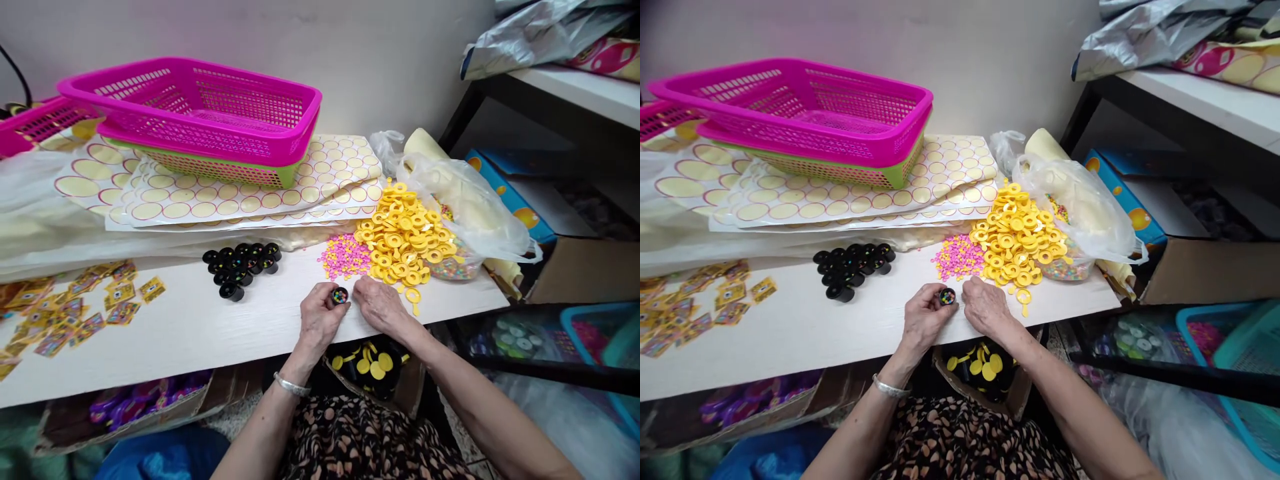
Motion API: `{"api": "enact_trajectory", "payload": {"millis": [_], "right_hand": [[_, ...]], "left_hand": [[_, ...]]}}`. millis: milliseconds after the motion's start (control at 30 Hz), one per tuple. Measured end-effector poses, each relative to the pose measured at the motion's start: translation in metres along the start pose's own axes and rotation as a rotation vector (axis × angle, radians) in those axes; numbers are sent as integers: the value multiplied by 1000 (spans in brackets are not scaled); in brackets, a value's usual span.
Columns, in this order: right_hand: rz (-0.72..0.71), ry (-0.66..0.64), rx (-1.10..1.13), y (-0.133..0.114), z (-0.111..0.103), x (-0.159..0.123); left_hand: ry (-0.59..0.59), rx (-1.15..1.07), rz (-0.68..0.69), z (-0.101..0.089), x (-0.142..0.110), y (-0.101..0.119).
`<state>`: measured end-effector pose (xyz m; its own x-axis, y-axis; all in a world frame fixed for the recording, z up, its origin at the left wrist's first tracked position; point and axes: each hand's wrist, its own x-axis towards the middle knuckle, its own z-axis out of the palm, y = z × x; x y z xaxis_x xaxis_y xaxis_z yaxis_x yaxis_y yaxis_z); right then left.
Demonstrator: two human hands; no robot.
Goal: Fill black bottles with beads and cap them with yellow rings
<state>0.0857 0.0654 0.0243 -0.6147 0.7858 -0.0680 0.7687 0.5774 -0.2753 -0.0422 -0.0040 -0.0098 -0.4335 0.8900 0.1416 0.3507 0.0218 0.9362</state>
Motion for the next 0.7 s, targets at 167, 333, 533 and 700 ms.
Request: {"api": "enact_trajectory", "payload": {"millis": [167, 333, 533, 700], "right_hand": [[162, -129, 265, 5, -6, 2], [82, -175, 89, 3, -9, 8], [145, -133, 163, 3, -6, 4], [60, 9, 239, 8, 6, -5]], "left_hand": [[1, -14, -39, 2, -1, 0], [7, -31, -26, 3, -2, 1], [-6, -22, -24, 4, -3, -2], [7, -10, -36, 4, -3, -2]]}}
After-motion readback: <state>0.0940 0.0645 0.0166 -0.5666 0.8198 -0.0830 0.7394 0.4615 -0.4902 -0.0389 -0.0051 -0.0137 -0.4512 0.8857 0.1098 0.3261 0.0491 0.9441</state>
